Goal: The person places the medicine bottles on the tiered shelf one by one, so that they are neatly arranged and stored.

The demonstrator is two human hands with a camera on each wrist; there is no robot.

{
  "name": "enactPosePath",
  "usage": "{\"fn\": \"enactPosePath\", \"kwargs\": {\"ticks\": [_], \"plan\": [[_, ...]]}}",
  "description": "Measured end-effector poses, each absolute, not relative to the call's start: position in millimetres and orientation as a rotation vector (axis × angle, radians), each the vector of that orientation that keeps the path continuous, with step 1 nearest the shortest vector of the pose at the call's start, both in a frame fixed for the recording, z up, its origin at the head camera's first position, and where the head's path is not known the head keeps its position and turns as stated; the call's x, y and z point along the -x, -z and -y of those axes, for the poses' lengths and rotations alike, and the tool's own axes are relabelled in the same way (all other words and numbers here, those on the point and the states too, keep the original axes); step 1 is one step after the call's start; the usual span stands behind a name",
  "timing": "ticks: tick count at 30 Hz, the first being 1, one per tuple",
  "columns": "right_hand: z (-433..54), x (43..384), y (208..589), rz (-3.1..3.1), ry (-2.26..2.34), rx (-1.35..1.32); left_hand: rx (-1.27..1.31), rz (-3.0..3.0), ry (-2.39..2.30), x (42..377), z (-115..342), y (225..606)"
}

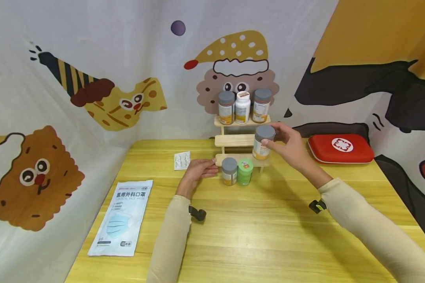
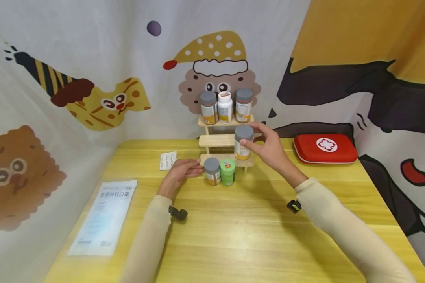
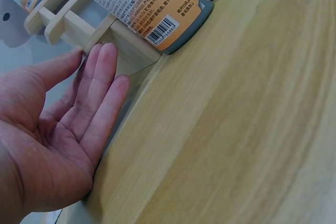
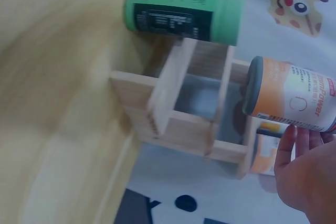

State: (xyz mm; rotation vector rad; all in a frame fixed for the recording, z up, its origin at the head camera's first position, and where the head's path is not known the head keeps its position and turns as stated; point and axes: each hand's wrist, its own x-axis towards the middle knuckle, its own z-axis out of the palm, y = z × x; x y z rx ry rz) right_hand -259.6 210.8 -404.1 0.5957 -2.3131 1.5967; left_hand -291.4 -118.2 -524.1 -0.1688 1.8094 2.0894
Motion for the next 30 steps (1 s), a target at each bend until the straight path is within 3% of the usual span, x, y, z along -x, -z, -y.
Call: {"fn": "enactPosePath", "kwargs": {"ticks": [30], "plan": [[-128.5, 303.8, 398.2, 2.292, -1.678, -0.536, 0.197, -1.781, -2.11, 292.7, 117.6, 525.3]]}}
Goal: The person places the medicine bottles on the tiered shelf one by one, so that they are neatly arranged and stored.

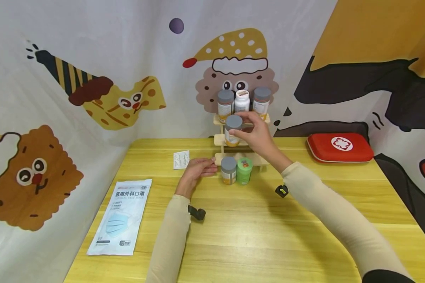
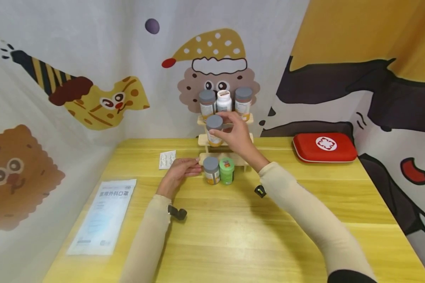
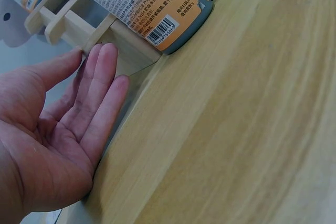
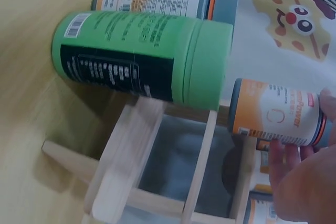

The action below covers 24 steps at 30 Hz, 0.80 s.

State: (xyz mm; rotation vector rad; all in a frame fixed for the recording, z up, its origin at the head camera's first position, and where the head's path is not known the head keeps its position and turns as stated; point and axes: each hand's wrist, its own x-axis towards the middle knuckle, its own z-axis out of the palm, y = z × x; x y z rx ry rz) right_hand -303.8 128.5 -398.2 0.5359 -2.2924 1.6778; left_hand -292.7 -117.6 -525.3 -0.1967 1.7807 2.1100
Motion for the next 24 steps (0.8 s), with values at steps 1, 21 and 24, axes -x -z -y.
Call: {"fn": "enactPosePath", "kwargs": {"ticks": [1, 21, 24], "plan": [[-126.8, 305.2, 399.6, 2.291, -1.675, -0.527, 0.197, -1.781, -2.11, 292.9, 117.6, 525.3], [-104.8, 319.1, 406.7, 2.325, -1.584, -0.346, 0.195, -1.789, -2.105, 294.2, 117.6, 525.8], [-102.2, 319.9, 408.6, 2.328, -1.554, -0.324, 0.204, -1.787, -2.105, 294.3, 117.4, 525.5]]}}
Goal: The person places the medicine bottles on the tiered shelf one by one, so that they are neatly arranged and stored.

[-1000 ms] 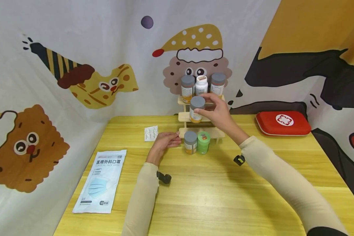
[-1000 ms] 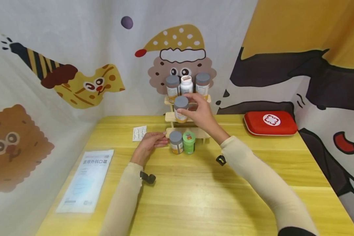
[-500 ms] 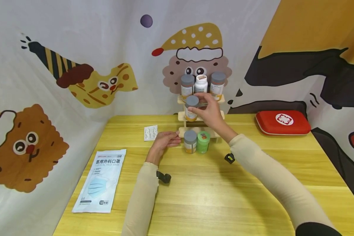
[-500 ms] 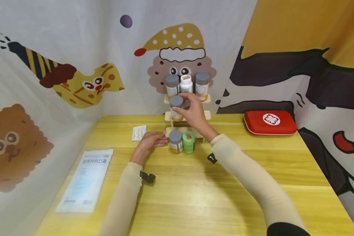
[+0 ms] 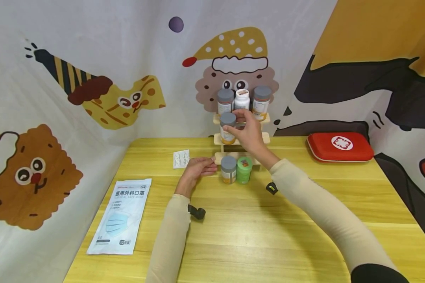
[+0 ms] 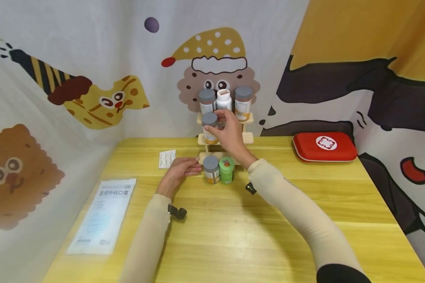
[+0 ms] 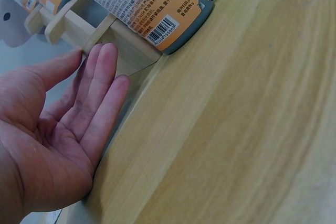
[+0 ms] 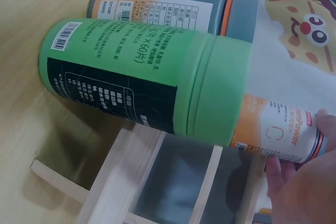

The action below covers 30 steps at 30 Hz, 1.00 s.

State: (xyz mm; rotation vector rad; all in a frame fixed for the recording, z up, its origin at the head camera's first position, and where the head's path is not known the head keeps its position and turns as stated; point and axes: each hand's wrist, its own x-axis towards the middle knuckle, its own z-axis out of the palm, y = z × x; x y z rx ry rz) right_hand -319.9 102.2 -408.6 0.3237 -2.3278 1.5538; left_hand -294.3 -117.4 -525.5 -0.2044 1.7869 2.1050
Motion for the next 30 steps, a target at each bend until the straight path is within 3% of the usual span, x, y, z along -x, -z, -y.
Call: {"fn": "enactPosePath", "kwargs": {"ticks": [30], "plan": [[-113.9, 298.4, 414.7, 2.371, -1.536, -0.375, 0.178, -1.82, -2.093, 293.6, 117.5, 526.2]]}}
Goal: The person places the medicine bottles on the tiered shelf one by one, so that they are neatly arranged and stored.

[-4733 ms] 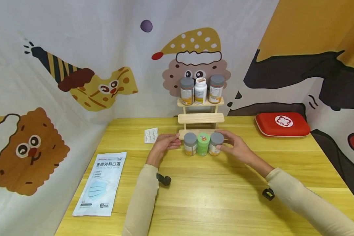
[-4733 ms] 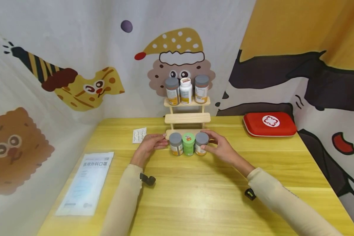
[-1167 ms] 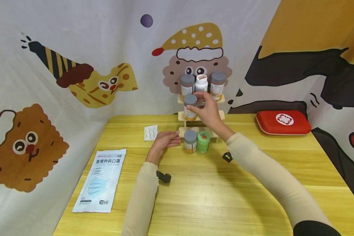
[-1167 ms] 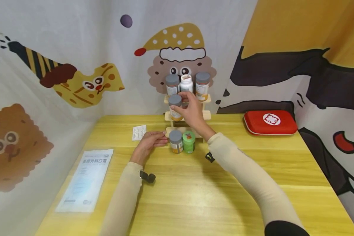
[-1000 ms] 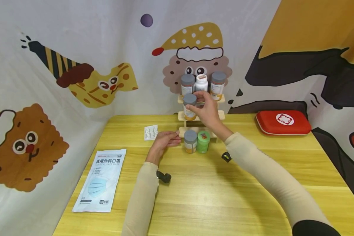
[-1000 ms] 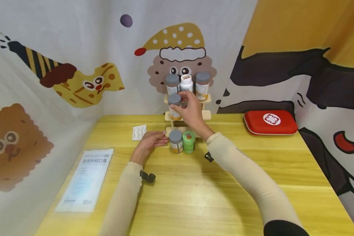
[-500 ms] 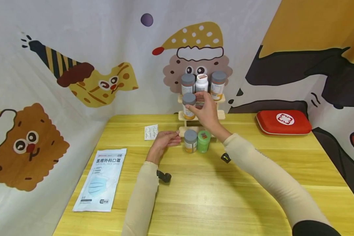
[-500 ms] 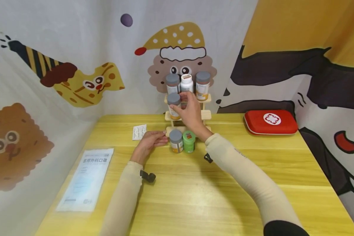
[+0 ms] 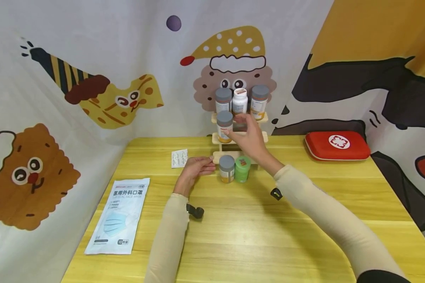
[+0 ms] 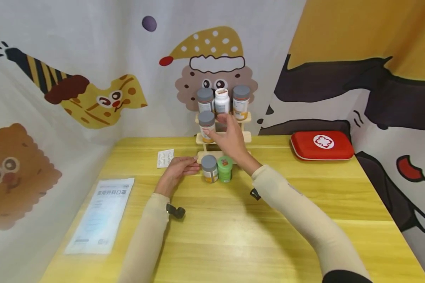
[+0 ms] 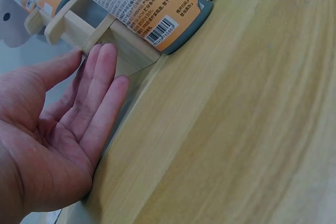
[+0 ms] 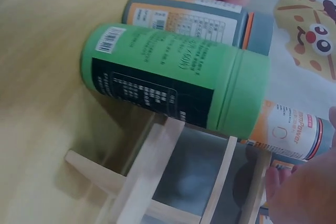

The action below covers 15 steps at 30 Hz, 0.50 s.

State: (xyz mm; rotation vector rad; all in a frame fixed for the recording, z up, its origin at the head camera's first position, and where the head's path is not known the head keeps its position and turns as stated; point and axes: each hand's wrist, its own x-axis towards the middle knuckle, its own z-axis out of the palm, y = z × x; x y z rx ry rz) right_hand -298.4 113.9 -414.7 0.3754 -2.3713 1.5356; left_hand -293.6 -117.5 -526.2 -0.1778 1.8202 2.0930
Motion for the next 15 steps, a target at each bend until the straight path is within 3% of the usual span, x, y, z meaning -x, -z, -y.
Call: {"fn": "enactPosePath", "kwargs": {"ticks": [15], "plan": [[-137.6, 259.0, 434.6, 2.342, -1.623, -0.503, 0.195, -1.805, -2.086, 295.0, 117.3, 525.5]]}}
